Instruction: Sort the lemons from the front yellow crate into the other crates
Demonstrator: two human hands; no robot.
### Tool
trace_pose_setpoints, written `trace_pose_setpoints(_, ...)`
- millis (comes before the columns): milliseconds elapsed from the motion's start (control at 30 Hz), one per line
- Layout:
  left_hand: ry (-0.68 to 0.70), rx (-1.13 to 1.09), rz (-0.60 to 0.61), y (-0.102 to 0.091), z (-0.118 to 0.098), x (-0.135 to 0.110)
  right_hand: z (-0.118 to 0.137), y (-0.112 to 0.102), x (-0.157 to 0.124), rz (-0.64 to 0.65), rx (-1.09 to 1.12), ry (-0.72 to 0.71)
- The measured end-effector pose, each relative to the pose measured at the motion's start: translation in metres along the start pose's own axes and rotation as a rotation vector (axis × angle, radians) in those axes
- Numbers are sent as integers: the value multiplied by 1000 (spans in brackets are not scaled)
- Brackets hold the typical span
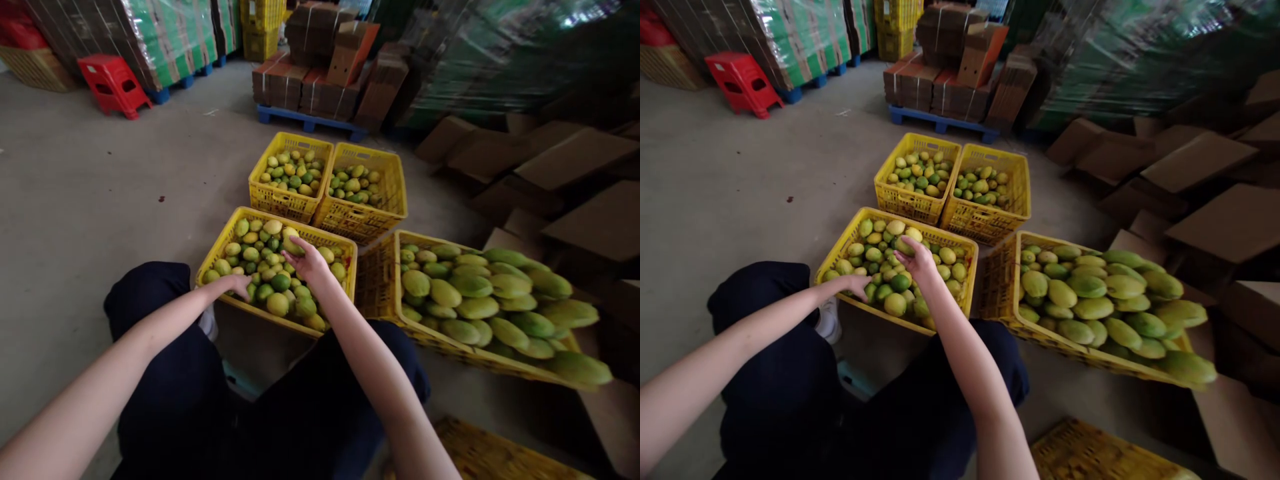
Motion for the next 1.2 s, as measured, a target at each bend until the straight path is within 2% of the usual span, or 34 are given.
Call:
trace_pose_setpoints(100,-70,145,-29,-4,10,1,0,4,-3,27,20,-4)
trace_pose_setpoints(200,-51,225,-50,0,6,-2,4,-1,-8,3,82,-32)
trace_pose_setpoints(333,-5,427,-82,0,-18,-5,13,-15,-14,-52,90,-46)
trace_pose_setpoints(433,55,490,-101,-18,-54,-4,21,-22,-19,-15,36,-33)
trace_pose_setpoints(533,250,257,-196,-54,-109,-10,27,-31,-25,1,-4,-66)
trace_pose_setpoints(633,334,-213,-150,-77,-144,-23,28,-38,-32,3,-37,-136)
trace_pose_setpoints(700,287,-536,-50,-73,-153,-31,25,-37,-34,18,-24,-169)
trace_pose_setpoints(767,211,-776,57,-57,-156,-38,22,-31,-33,46,-17,-187)
trace_pose_setpoints(867,155,-954,183,-26,-164,-47,19,-17,-32,87,-39,-213)
trace_pose_setpoints(967,228,-957,225,-12,-175,-53,22,-9,-33,100,-44,-267)
trace_pose_setpoints(1067,327,-847,199,-12,-182,-55,28,-4,-41,151,-30,-340)
trace_pose_setpoints(1200,272,-802,131,-13,-177,-50,33,2,-52,257,-37,-413)
Point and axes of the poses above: each hand's wrist, its own x-axis towards the middle knuckle, its own y-axis out of the palm, z = x × y, the point moved 9 cm from there along x, towards the middle knuckle, and after that the axes turned 2 degrees about y, right-handed, at the moved point
